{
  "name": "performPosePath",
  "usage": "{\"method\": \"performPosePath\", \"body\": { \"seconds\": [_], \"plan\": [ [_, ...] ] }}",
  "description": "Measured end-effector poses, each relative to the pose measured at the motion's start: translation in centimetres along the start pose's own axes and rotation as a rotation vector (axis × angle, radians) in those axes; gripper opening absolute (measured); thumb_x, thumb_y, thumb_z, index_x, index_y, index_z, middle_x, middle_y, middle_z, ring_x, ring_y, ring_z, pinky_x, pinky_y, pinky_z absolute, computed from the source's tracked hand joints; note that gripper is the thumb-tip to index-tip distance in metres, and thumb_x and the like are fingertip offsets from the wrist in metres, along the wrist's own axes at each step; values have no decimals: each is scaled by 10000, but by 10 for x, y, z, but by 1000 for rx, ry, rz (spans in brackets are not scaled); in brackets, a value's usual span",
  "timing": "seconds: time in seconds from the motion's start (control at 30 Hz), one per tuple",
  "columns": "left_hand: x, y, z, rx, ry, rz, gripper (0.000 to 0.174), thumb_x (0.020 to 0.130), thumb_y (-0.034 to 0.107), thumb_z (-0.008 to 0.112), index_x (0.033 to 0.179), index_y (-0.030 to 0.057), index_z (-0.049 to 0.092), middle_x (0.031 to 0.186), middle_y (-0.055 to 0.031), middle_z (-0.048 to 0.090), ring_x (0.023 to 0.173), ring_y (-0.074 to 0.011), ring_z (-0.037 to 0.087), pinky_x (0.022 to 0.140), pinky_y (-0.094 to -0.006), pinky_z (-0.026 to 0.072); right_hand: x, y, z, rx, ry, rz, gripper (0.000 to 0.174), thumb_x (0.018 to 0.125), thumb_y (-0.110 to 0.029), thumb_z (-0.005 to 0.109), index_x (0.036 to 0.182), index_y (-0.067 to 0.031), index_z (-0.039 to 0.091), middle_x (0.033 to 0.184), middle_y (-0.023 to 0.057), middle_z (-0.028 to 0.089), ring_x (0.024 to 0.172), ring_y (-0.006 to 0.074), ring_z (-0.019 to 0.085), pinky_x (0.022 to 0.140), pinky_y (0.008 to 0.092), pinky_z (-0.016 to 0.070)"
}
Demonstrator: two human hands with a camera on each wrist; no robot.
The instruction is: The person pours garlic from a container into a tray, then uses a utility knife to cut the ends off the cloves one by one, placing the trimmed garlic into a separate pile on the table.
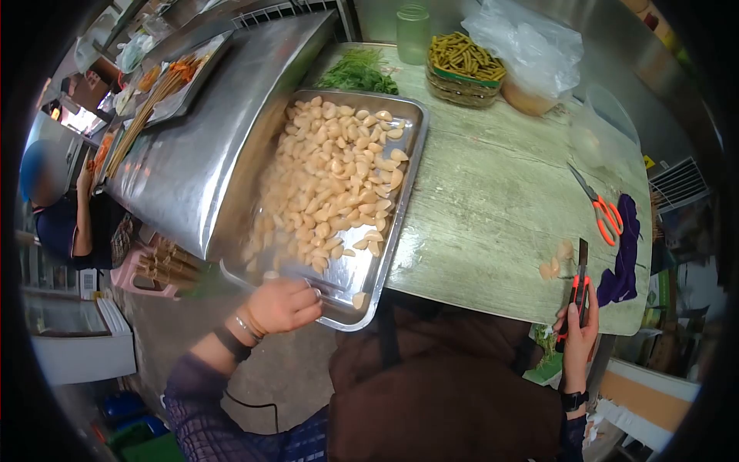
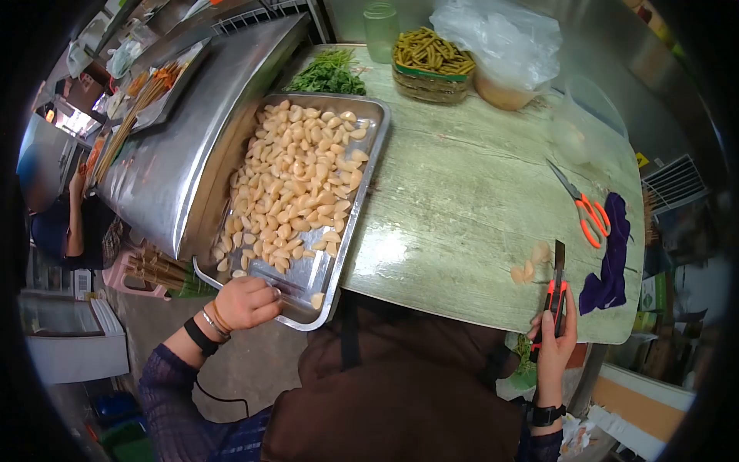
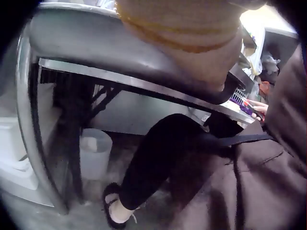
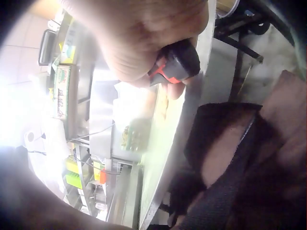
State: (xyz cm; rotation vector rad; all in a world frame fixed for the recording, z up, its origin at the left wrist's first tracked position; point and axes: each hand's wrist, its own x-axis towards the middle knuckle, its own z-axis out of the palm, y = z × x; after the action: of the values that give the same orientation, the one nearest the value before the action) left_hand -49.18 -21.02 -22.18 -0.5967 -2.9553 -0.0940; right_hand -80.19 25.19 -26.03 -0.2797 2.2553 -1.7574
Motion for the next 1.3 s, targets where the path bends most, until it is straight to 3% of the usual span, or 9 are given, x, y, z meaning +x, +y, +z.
{"method": "performPosePath", "body": {
  "seconds": [0.2, 0.47, 0.67, 0.77, 0.87, 0.97, 1.13, 1.23, 1.3],
  "plan": [
    [8, -7, -20, -119, -124, -92, 208, 810, 254, 729, 946, 120, 647, 1003, -46, 642, 836, -252, 654, 686, -353, 547, 4, 1, -3, -24, -11, 12, 579, 1063, -108, 568, 1609, -101, 373, 869, 51, 625, 668, 95, 571, 618, 234, 497],
    [108, -26, -32, -129, 271, -635, 240, 868, 128, 767, 1099, 87, 716, 1049, -144, 655, 875, -355, 679, 732, -417, 560, 8, -2, -3, 63, -13, 45, 570, 1065, -129, 575, 1601, -96, 386, 849, 47, 626, 667, 93, 574, 614, 233, 491],
    [147, -75, 16, 55, 1, -652, 234, 871, 113, 748, 1095, 65, 700, 957, -134, 660, 851, -370, 692, 723, -415, 568, 3, 2, -7, 65, -28, 5, 584, 1065, -140, 578, 1609, -105, 369, 849, 42, 621, 656, 87, 563, 604, 225, 479],
    [143, -68, 8, 14, 25, -616, 262, 870, 99, 757, 1124, 66, 702, 906, -137, 674, 835, -367, 692, 717, -412, 568, 1, 2, -8, 116, -14, 19, 582, 1055, -106, 575, 1604, -91, 381, 861, 39, 629, 680, 87, 570, 624, 230, 492],
    [157, -32, -20, -123, 372, -626, 267, 857, 63, 771, 1118, 70, 719, 918, -133, 705, 826, -328, 697, 723, -388, 569, 4, 3, -7, 151, -24, 4, 582, 1052, -89, 570, 1603, -84, 380, 870, 45, 632, 682, 89, 571, 634, 230, 496],
    [200, 34, -35, -498, 457, -508, 196, 877, 6, 764, 1068, 40, 736, 977, -99, 736, 844, -235, 711, 770, -324, 565, 0, 1, -6, 175, -71, -1, 590, 1046, -69, 570, 1602, -76, 376, 907, 56, 643, 683, 94, 574, 645, 235, 503],
    [267, 92, 59, -1096, 410, -580, 169, 898, 36, 778, 1058, 29, 723, 959, -103, 727, 859, -216, 715, 781, -291, 564, -7, -10, -9, 208, -223, 29, 621, 1013, -22, 610, 1593, -67, 394, 1124, 79, 684, 730, 95, 602, 663, 251, 531],
    [277, 102, 91, -852, 418, -450, 171, 864, 45, 806, 1016, 59, 729, 952, -72, 728, 856, -221, 712, 766, -312, 565, -15, -25, -7, 174, -303, 29, 601, 1003, -23, 636, 1570, -71, 443, 1195, 84, 687, 773, 78, 620, 662, 253, 546],
    [287, 100, 88, -654, 452, -312, 180, 830, 29, 813, 990, 70, 740, 952, -68, 728, 845, -233, 709, 740, -322, 566, -17, -34, -13, 39, -374, 34, 604, 987, -49, 667, 1554, -74, 460, 1281, 126, 693, 908, 154, 701, 779, 306, 573]
  ]
}}
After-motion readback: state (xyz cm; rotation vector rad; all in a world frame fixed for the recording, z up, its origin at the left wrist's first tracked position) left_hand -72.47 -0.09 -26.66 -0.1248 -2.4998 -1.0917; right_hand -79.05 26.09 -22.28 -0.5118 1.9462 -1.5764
